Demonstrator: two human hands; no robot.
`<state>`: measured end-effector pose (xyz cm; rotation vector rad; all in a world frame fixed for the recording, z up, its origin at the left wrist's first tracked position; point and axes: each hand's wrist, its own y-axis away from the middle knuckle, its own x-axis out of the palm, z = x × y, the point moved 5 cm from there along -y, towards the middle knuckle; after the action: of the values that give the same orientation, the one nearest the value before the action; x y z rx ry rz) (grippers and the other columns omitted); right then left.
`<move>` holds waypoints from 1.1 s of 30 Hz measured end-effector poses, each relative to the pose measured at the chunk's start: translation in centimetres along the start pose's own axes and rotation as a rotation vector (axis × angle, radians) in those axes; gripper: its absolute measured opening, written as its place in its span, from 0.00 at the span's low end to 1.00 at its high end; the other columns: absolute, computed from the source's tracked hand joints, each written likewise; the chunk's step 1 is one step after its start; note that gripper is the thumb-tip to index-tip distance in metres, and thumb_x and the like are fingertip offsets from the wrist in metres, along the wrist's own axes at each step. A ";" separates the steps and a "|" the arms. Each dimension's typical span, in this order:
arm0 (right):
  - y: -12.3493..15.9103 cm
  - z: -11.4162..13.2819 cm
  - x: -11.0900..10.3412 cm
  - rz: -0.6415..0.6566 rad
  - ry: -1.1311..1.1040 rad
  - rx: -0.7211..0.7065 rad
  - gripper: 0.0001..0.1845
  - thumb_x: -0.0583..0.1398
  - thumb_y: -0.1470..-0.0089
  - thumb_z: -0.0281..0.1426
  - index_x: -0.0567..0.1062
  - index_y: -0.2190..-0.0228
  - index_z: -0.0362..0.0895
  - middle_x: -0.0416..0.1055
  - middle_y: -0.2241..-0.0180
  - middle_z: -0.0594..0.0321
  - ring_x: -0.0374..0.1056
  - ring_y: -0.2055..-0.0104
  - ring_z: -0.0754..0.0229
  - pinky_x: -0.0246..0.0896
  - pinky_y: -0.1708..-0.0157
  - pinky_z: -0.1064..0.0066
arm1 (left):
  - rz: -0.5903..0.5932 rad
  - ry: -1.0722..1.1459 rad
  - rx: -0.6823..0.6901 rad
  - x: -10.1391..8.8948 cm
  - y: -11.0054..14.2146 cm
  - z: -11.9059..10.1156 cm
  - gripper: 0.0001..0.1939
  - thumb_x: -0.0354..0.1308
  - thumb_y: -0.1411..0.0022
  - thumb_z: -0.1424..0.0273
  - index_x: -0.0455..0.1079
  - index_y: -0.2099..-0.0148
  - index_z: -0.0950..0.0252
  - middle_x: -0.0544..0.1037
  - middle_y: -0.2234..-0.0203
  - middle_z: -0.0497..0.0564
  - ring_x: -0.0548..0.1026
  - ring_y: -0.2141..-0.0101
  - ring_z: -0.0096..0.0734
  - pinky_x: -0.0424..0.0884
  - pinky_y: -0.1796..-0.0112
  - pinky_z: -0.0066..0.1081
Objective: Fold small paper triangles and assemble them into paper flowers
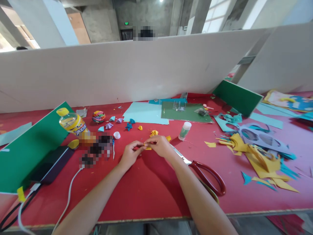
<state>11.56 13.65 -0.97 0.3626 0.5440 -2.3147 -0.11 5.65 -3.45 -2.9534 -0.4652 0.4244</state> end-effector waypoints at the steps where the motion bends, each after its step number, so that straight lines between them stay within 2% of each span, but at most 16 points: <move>1: 0.0 0.0 0.0 0.012 0.022 -0.004 0.08 0.60 0.56 0.25 0.78 0.74 0.48 0.74 0.74 0.65 0.67 0.70 0.61 0.59 0.69 0.72 | 0.022 0.010 -0.009 0.1 0.0 0.1 0.13 0.58 0.49 0.62 0.72 0.67 0.68 0.72 0.72 0.50 0.70 0.75 0.26 0.70 0.78 0.24; 4: 0.1 0.0 -0.1 0.006 0.073 -0.003 0.11 0.59 0.55 0.23 0.77 0.69 0.48 0.74 0.72 0.64 0.67 0.69 0.62 0.60 0.68 0.71 | 0.050 0.016 0.018 0.1 0.0 -0.1 0.13 0.57 0.48 0.62 0.74 0.66 0.67 0.72 0.71 0.51 0.70 0.75 0.26 0.71 0.77 0.25; 7: 0.2 0.6 -0.1 -0.016 0.042 -0.033 0.11 0.60 0.53 0.28 0.75 0.64 0.47 0.73 0.69 0.62 0.68 0.67 0.61 0.62 0.66 0.70 | -0.042 0.005 0.113 -0.5 0.2 -0.8 0.11 0.56 0.46 0.64 0.74 0.65 0.66 0.72 0.70 0.51 0.72 0.72 0.28 0.73 0.73 0.27; 9: 0.4 1.4 -0.1 -0.037 0.038 -0.122 0.12 0.60 0.52 0.32 0.74 0.63 0.46 0.71 0.65 0.60 0.67 0.63 0.60 0.62 0.62 0.68 | -0.119 -0.021 0.196 -1.1 0.4 -1.4 0.10 0.55 0.44 0.66 0.74 0.65 0.65 0.73 0.69 0.51 0.72 0.70 0.28 0.74 0.71 0.27; 12: 0.7 2.6 -0.1 -0.116 0.122 -0.290 0.10 0.59 0.50 0.31 0.73 0.63 0.46 0.68 0.62 0.59 0.64 0.59 0.59 0.60 0.57 0.66 | -0.208 -0.108 0.317 -1.9 0.7 -2.1 0.08 0.54 0.44 0.70 0.73 0.63 0.64 0.74 0.69 0.51 0.72 0.70 0.27 0.72 0.69 0.25; 16: 1.1 3.3 0.1 -0.190 0.245 -0.416 0.07 0.57 0.48 0.29 0.73 0.66 0.45 0.67 0.65 0.58 0.63 0.61 0.59 0.60 0.59 0.65 | -0.245 -0.173 0.412 -2.2 1.1 -2.5 0.08 0.54 0.44 0.72 0.73 0.62 0.64 0.74 0.69 0.51 0.72 0.72 0.25 0.70 0.70 0.25; 21: 1.1 3.6 0.3 -0.106 0.343 -0.479 0.06 0.54 0.46 0.27 0.72 0.68 0.44 0.68 0.67 0.58 0.62 0.63 0.60 0.60 0.61 0.66 | -0.145 -0.182 0.371 -1.9 0.8 -2.2 0.11 0.55 0.44 0.71 0.72 0.58 0.63 0.73 0.69 0.51 0.72 0.72 0.25 0.68 0.72 0.24; 24: 1.0 3.7 0.4 -0.064 0.376 -0.488 0.07 0.54 0.46 0.27 0.72 0.68 0.43 0.68 0.66 0.58 0.62 0.64 0.60 0.59 0.62 0.65 | -0.091 -0.168 0.349 -1.8 0.6 -2.0 0.09 0.54 0.43 0.71 0.74 0.61 0.63 0.73 0.70 0.51 0.72 0.72 0.26 0.67 0.73 0.24; 29: 1.1 3.8 0.7 -0.004 0.348 -0.416 0.07 0.54 0.45 0.27 0.73 0.69 0.43 0.68 0.68 0.58 0.63 0.66 0.60 0.59 0.64 0.67 | -0.101 -0.158 0.336 -2.2 0.5 -2.3 0.05 0.59 0.48 0.69 0.74 0.69 0.65 0.74 0.74 0.50 0.71 0.74 0.25 0.65 0.75 0.23; 33: 1.1 3.8 1.1 0.092 0.336 -0.320 0.08 0.54 0.46 0.27 0.73 0.72 0.43 0.67 0.69 0.59 0.63 0.68 0.62 0.59 0.67 0.71 | -0.020 -0.172 0.253 -1.9 0.5 -2.2 0.08 0.61 0.50 0.68 0.70 0.75 0.67 0.72 0.78 0.49 0.69 0.76 0.25 0.63 0.76 0.24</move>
<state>11.22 10.46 1.55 0.6106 1.0249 -2.0433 -1.07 4.40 -0.98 -2.6784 -0.4238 0.6843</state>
